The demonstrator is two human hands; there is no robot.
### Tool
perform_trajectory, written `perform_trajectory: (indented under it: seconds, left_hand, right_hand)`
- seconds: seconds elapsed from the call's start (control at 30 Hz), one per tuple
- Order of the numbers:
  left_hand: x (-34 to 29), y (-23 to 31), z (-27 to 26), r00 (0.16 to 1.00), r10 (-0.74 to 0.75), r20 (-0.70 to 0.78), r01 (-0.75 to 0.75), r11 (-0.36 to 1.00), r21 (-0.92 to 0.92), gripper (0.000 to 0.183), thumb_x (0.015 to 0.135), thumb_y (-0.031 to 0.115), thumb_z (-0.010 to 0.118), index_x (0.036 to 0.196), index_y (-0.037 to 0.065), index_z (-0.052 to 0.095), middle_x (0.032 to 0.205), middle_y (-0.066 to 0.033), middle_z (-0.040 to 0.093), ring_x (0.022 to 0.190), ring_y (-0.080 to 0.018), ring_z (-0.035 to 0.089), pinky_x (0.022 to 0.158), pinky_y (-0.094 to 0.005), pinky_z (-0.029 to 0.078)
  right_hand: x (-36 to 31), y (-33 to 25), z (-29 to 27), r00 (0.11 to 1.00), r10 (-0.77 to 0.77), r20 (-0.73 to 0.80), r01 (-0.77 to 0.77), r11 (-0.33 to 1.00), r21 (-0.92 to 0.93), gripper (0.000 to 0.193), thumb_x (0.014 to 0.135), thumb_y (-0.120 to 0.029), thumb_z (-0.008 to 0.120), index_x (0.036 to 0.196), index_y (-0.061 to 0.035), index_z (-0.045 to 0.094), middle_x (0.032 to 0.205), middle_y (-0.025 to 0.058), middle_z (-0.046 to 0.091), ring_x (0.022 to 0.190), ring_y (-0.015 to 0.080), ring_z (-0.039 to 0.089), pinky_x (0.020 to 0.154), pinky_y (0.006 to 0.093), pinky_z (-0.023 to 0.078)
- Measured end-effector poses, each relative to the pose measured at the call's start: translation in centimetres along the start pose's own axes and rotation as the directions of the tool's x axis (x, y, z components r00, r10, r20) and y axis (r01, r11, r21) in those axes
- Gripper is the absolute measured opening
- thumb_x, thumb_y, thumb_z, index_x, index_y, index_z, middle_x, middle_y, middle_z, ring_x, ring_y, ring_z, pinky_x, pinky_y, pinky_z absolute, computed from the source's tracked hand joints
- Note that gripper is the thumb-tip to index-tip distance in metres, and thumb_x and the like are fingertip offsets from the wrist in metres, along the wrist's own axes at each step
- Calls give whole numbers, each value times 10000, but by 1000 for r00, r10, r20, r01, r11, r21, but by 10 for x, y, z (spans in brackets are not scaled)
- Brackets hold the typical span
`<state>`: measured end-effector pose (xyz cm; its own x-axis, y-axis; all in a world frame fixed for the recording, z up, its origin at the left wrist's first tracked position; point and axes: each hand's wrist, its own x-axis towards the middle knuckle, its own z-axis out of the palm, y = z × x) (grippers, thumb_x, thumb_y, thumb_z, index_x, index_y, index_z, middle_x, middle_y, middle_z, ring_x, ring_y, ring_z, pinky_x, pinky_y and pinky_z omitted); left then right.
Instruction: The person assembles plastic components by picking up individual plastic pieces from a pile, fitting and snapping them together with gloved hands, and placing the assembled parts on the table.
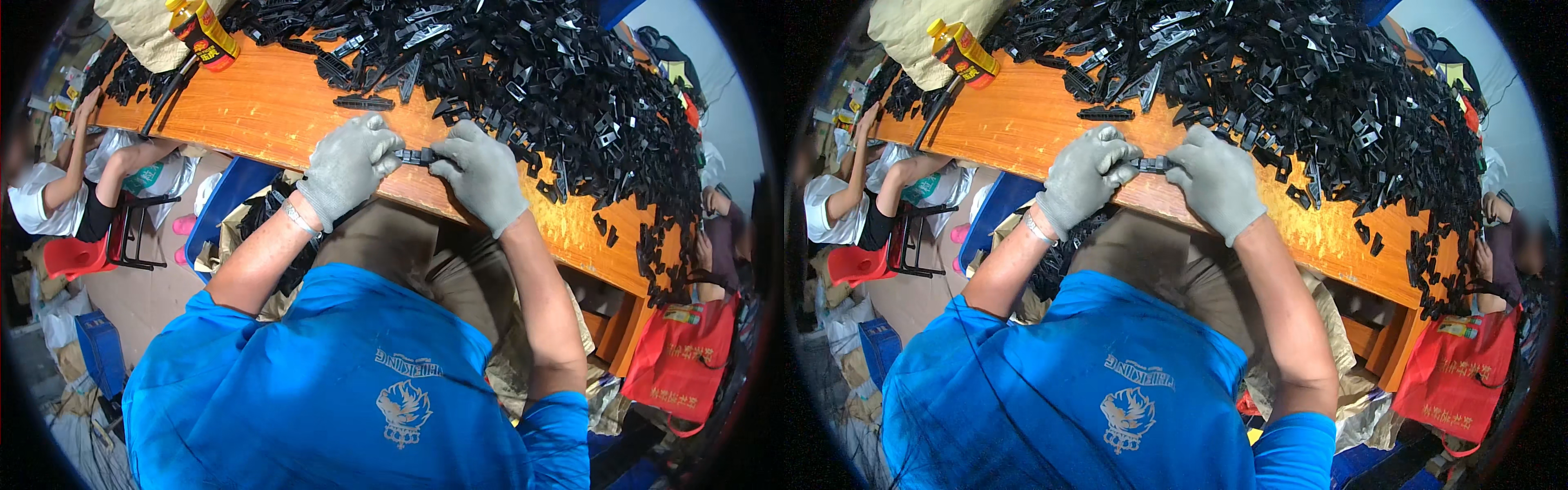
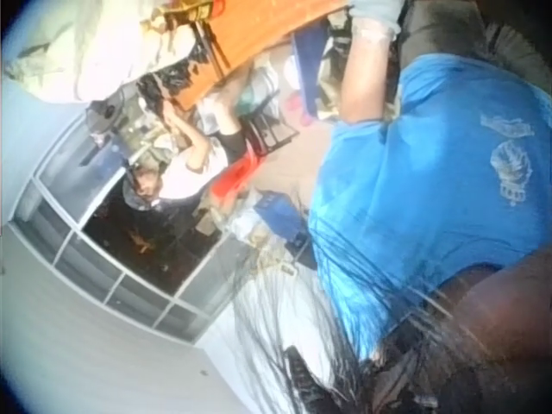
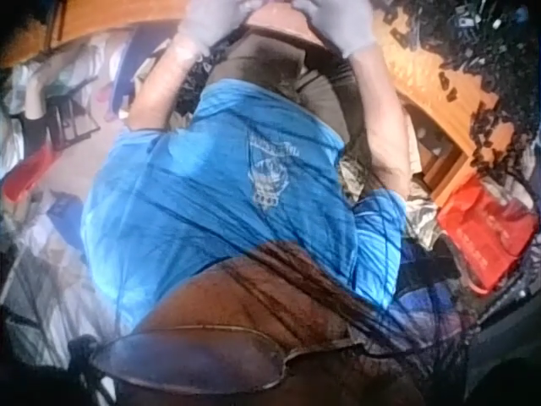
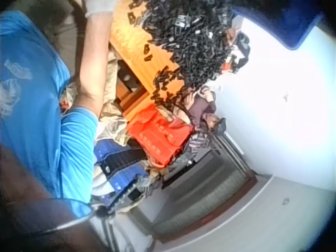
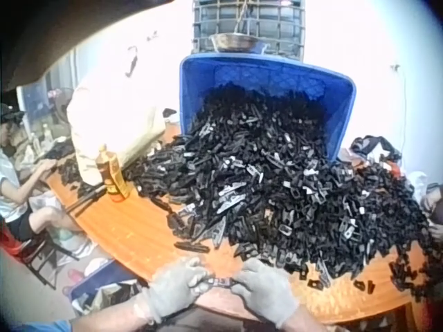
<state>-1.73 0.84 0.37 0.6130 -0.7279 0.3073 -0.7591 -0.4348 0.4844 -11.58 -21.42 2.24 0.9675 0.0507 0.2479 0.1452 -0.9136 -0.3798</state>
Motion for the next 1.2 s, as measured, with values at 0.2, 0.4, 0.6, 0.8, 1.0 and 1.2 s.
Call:
perform_trajectory:
  seconds: [0.2, 0.4, 0.6, 0.8, 1.0, 1.2]
  left_hand:
    - [-5, 1, -7, 1000, -31, 2, 31, 999, -24, 205, 890, 117, 804, 1091, 100, 772, 989, -107, 674, 968, -345, 673, 828, -449, 552]
    - [-55, -37, -87, 959, -64, 276, 50, 997, 59, 297, 849, 78, 810, 1140, 72, 752, 1054, -137, 724, 1028, -372, 693, 899, -453, 554]
    - [-36, -44, -108, 992, -76, 99, 61, 988, 140, 353, 941, 169, 713, 1276, 56, 722, 1141, -182, 734, 1157, -391, 668, 1054, -472, 511]
    - [22, -24, -43, 992, -110, -59, 122, 955, 270, 318, 967, 268, 757, 1261, 148, 756, 1134, -143, 698, 1125, -359, 658, 976, -475, 548]
    - [18, -31, -25, 980, -25, -197, 87, 945, 314, 163, 894, 239, 825, 960, 125, 729, 1129, -61, 713, 1127, -319, 661, 906, -470, 530]
    - [-11, -21, -12, 986, 46, -158, -1, 962, 274, 144, 894, 195, 816, 901, 108, 700, 1135, -56, 727, 1119, -318, 670, 909, -465, 511]
  right_hand:
    - [18, -10, 26, 990, -141, 7, 141, 986, -87, 191, 859, -285, 843, 991, -155, 796, 966, 50, 658, 872, 290, 722, 731, 435, 582]
    - [13, -21, 34, 977, -213, -7, 213, 976, 49, 161, 926, -309, 780, 1016, -178, 802, 1036, 40, 696, 908, 289, 733, 757, 432, 595]
    - [43, -1, 3, 989, 23, -147, -48, 985, -165, 171, 959, -314, 749, 988, -148, 773, 1124, 110, 714, 917, 341, 758, 783, 472, 614]
    - [57, 0, 10, 987, 158, 36, -134, 920, -368, 214, 967, -324, 761, 1062, -133, 769, 991, 127, 737, 888, 355, 756, 751, 461, 606]
    - [32, 17, 15, 986, 127, -110, -159, 922, -353, 190, 958, -302, 763, 963, -118, 715, 917, 105, 720, 824, 361, 744, 713, 480, 596]
    - [-17, 30, -4, 988, 14, -156, -24, 998, -65, 92, 965, -231, 747, 1049, -220, 782, 927, 82, 717, 833, 321, 727, 707, 431, 584]
